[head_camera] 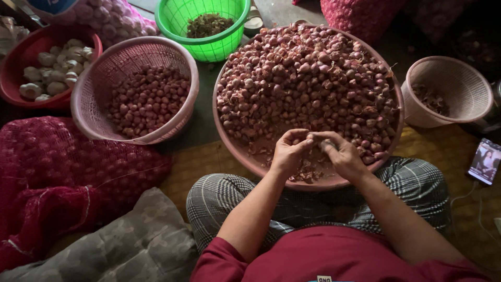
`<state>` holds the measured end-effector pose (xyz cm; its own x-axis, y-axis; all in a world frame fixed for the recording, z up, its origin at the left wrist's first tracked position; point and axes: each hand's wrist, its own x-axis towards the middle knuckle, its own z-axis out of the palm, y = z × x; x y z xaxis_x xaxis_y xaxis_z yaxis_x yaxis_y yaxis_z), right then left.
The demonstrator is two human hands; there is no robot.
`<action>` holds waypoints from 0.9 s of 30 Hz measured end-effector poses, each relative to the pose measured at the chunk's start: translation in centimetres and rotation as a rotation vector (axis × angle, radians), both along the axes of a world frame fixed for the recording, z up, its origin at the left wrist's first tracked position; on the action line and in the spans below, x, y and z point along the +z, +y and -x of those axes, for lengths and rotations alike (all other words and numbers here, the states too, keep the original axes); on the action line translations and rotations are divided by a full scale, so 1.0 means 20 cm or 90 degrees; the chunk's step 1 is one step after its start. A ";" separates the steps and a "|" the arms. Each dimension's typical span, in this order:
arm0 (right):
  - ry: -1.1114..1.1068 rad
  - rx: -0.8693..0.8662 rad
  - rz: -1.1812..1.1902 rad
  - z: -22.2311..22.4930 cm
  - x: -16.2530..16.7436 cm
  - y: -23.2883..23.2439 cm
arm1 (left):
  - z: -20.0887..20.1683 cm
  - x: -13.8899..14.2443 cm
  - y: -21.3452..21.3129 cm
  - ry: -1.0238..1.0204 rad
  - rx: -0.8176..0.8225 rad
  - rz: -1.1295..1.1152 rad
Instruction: The person sits on the floor and peels shallots one by one using a small knife. They remove the outer skin and place the peeled shallots into a nearby basket while discarding the skins into a separate container.
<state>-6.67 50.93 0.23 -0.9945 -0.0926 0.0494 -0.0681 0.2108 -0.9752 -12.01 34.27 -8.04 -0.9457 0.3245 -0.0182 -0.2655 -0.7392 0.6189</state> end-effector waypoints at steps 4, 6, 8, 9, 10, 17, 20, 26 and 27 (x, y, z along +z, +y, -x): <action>-0.135 -0.095 0.001 0.02 0.01 0.04 | 0.00 0.00 0.00 -0.001 -0.005 -0.016; -0.133 -0.067 0.029 0.01 0.02 0.05 | 0.00 0.00 0.00 -0.003 -0.005 -0.025; -0.097 -0.010 0.039 0.00 0.03 0.05 | 0.00 0.00 0.00 -0.007 -0.005 -0.030; -0.087 -0.004 0.021 -0.01 0.03 0.04 | 0.00 0.00 -0.01 -0.009 -0.019 -0.048; -0.076 0.002 0.003 -0.01 0.03 0.03 | 0.00 0.00 -0.01 -0.010 -0.034 -0.066; -0.096 -0.002 0.048 0.01 0.06 0.05 | 0.01 -0.02 -0.02 -0.024 -0.068 -0.074; -0.081 0.060 0.055 0.01 0.07 0.05 | 0.01 -0.04 -0.01 -0.007 -0.067 -0.070; -0.089 0.052 -0.013 0.01 0.04 0.06 | 0.02 -0.08 0.00 0.001 -0.027 -0.013; -0.092 0.057 -0.002 0.01 0.02 0.06 | 0.02 -0.08 0.00 0.009 -0.026 0.001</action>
